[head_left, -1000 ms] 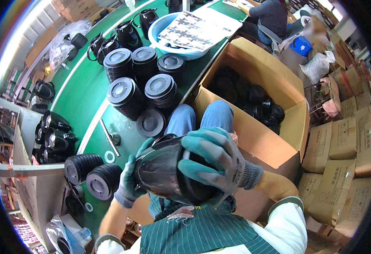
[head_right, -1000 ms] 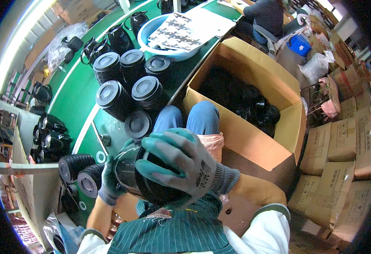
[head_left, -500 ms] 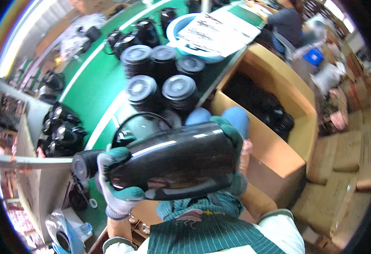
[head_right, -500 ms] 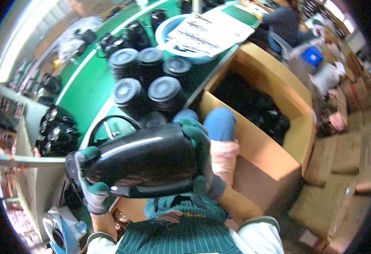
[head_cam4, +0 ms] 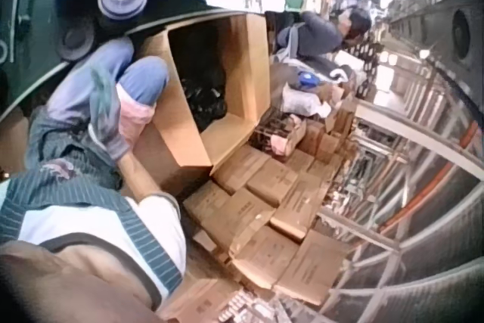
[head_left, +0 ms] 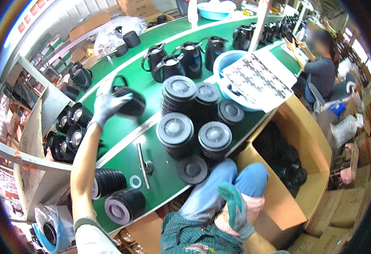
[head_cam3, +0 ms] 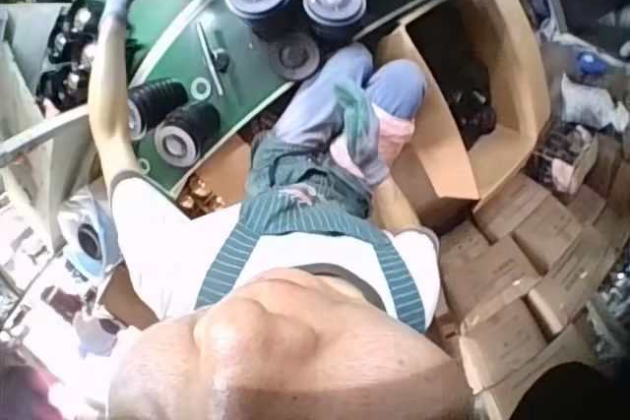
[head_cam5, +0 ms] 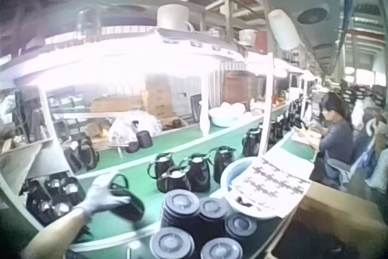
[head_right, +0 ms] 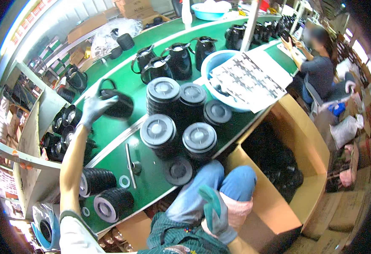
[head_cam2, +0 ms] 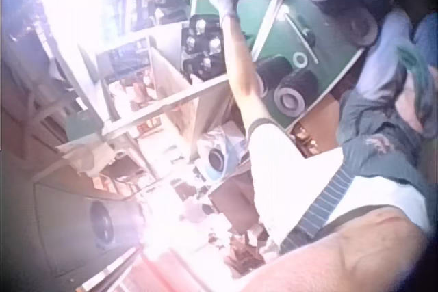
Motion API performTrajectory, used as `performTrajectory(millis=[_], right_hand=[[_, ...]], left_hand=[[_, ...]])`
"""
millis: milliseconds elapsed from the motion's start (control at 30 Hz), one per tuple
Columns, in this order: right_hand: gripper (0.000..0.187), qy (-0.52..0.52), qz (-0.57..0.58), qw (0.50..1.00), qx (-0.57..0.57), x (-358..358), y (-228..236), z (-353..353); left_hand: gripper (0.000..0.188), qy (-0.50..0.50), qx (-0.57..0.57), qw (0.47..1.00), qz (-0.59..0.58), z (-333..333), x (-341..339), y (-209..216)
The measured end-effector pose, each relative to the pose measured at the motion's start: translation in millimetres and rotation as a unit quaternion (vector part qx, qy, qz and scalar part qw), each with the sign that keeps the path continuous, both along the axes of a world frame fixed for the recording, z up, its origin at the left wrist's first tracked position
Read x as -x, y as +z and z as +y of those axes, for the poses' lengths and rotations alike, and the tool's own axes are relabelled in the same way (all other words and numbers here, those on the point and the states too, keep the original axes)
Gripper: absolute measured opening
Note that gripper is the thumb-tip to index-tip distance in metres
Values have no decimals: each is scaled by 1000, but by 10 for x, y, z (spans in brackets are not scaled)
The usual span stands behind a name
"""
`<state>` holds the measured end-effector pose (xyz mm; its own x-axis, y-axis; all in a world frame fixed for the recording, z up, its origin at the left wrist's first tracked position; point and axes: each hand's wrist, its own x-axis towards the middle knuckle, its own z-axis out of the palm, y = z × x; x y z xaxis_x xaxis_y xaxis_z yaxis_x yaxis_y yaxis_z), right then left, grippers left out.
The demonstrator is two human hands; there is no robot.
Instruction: The person sits on the floor and repeatedly assembles black kettles by inserting a metal rod into the base and screwing on a lid. They handle each kettle one at a time, placing completed units on a nearby green table.
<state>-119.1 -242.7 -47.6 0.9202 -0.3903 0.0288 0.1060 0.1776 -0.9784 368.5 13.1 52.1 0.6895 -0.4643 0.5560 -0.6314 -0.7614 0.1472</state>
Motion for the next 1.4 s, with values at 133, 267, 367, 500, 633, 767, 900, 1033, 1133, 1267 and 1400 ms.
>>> performTrajectory(millis=[133,267,367,500,633,767,900,1033,1133,1267,1400], right_hand=[[67,-79,34,995,-48,-36,-175,57],[67,-52,66,996,-11,-309,-203,42],[67,-41,80,996,23,-470,-212,26],[66,-29,73,996,45,-578,-152,33],[66,34,66,995,63,-633,-48,142],[62,108,89,985,98,-496,206,157],[54,160,-2,981,110,-625,409,195],[75,174,-197,889,375,-1167,978,200],[80,138,-291,799,508,-1437,1469,255],[55,266,-331,748,510,-1331,1632,143],[48,276,-266,812,440,-768,1379,19]], left_hand=[[103,-18,24,992,119,-825,-1021,-402],[105,72,49,986,146,-882,-1545,-853],[96,117,97,987,60,-510,-1536,-783],[60,441,-218,870,17,419,-1036,-259],[32,522,-249,776,252,1338,-1017,-514],[33,338,-250,906,47,1489,-630,-570],[38,152,-229,961,-9,1274,390,283],[25,-54,-224,972,-56,1115,1523,1050],[31,-202,-199,959,9,949,2128,1303],[29,-368,-141,914,92,673,2586,1270],[45,-348,-103,931,46,505,3025,919]])
